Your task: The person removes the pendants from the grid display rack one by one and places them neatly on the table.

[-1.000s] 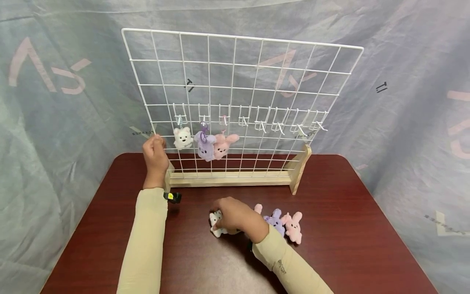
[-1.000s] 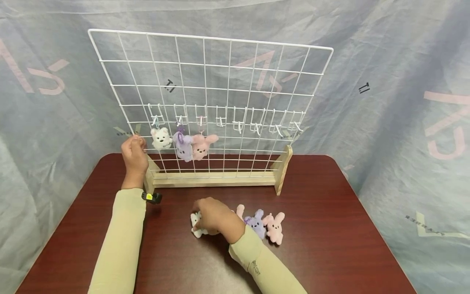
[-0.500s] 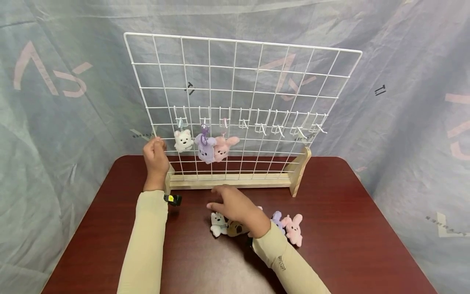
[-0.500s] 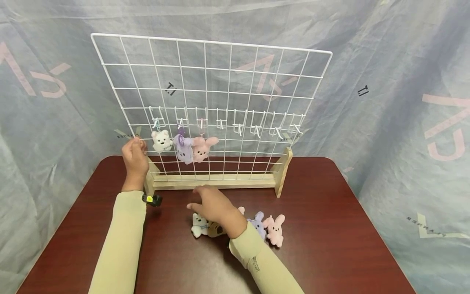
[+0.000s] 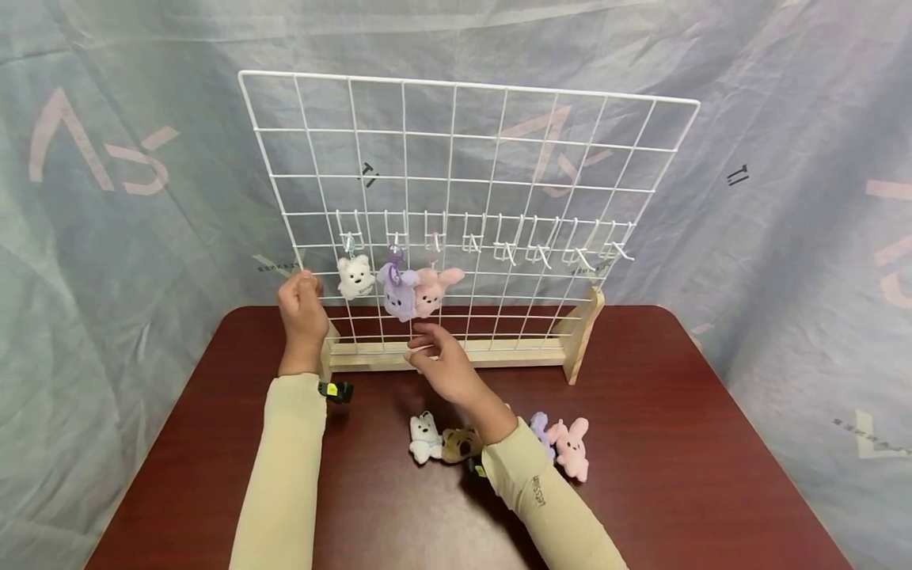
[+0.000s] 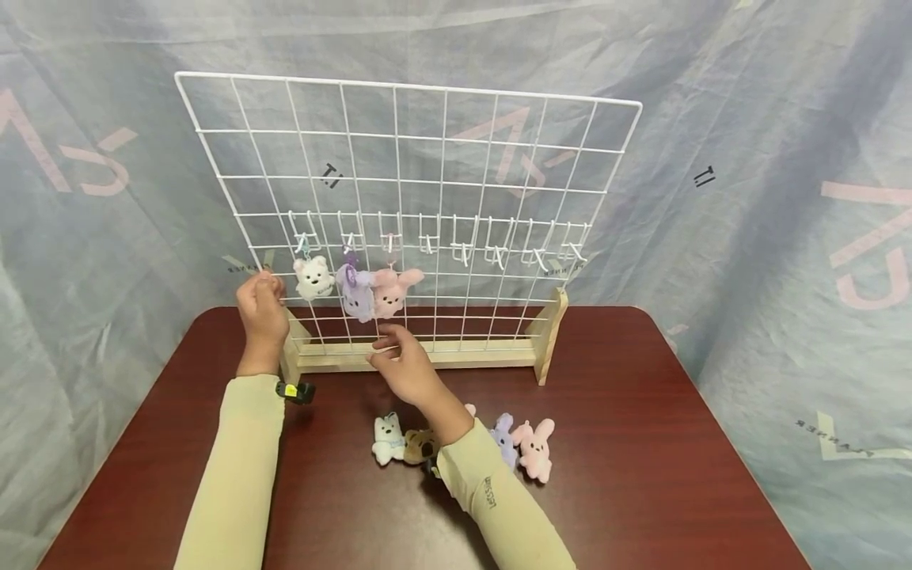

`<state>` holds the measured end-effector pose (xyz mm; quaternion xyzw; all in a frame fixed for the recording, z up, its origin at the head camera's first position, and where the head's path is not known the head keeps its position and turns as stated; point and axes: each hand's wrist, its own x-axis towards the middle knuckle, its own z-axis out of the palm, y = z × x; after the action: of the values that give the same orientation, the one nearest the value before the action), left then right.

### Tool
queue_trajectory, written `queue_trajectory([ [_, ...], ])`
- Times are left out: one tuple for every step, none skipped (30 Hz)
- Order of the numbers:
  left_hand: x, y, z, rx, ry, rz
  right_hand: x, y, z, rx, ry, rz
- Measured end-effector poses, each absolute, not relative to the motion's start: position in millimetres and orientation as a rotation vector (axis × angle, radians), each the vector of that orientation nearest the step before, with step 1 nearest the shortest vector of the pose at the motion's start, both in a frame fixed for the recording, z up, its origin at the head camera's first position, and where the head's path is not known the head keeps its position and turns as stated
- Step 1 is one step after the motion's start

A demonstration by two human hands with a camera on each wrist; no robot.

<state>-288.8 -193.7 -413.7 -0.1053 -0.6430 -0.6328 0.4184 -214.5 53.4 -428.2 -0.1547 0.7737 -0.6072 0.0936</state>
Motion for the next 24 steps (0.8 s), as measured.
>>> queue_trajectory([
  [-288, -194, -415, -0.261, -1.617, -1.581, -215, 53, -429, -0.444, 2.259, -1.855],
  [-287, -194, -415, -0.263, -1.617, -1.579, -215, 52, -429, -0.425, 2.219, -1.907],
  [-286, -194, -415, -0.265, -1.621, -1.573, -216, 51, -429, -0.405, 2.175, -1.961],
  [-286, -194, -416, -0.268, -1.623, -1.571, -216, 50, -427, -0.385, 2.127, -2.016],
  [-285, -194, -416, -0.270, -1.628, -1.567, -217, 48, -426, -0.368, 2.081, -2.070],
  [-285, -194, -415, -0.274, -1.629, -1.566, -218, 48, -425, -0.348, 2.041, -2.114],
  [-285, -194, -415, -0.280, -1.631, -1.566, -218, 47, -423, -0.328, 1.999, -2.158],
  [-286, -194, -416, -0.284, -1.631, -1.568, -219, 46, -421, -0.313, 1.963, -2.198],
  [-286, -194, -416, -0.286, -1.631, -1.569, -220, 45, -420, -0.297, 1.924, -2.238],
  [-286, -194, -416, -0.289, -1.630, -1.575, -221, 44, -419, -0.283, 1.885, -2.279],
  [-287, -194, -415, -0.289, -1.624, -1.581, -222, 42, -418, -0.272, 1.859, -2.309],
  [-287, -194, -415, -0.286, -1.617, -1.586, -222, 41, -417, -0.266, 1.828, -2.342],
  [-287, -194, -415, -0.281, -1.611, -1.587, -223, 40, -416, -0.265, 1.792, -2.376],
  [-288, -195, -415, -0.276, -1.606, -1.585, -223, 38, -415, -0.264, 1.759, -2.409],
  [-288, -194, -414, -0.273, -1.601, -1.584, -223, 37, -414, -0.261, 1.726, -2.442],
  [-288, -195, -414, -0.272, -1.598, -1.585, -223, 35, -414, -0.266, 1.699, -2.475],
  [-289, -195, -414, -0.271, -1.600, -1.581, -223, 34, -413, -0.269, 1.675, -2.507],
  [-289, -195, -414, -0.272, -1.606, -1.576, -223, 33, -413, -0.270, 1.652, -2.540],
  [-289, -194, -414, -0.274, -1.612, -1.574, -223, 33, -413, -0.270, 1.634, -2.569],
  [-289, -194, -414, -0.279, -1.616, -1.574, -223, 32, -413, -0.269, 1.616, -2.595],
  [-290, -194, -415, -0.283, -1.618, -1.574, -223, 32, -413, -0.267, 1.597, -2.620],
  [-290, -194, -415, -0.287, -1.621, -1.575, -224, 32, -413, -0.268, 1.586, -2.639],
  [-290, -194, -415, -0.287, -1.625, -1.570, -224, 33, -412, -0.270, 1.576, -2.654],
  [-290, -194, -415, -0.284, -1.625, -1.565, -224, 33, -412, -0.273, 1.568, -2.666],
])
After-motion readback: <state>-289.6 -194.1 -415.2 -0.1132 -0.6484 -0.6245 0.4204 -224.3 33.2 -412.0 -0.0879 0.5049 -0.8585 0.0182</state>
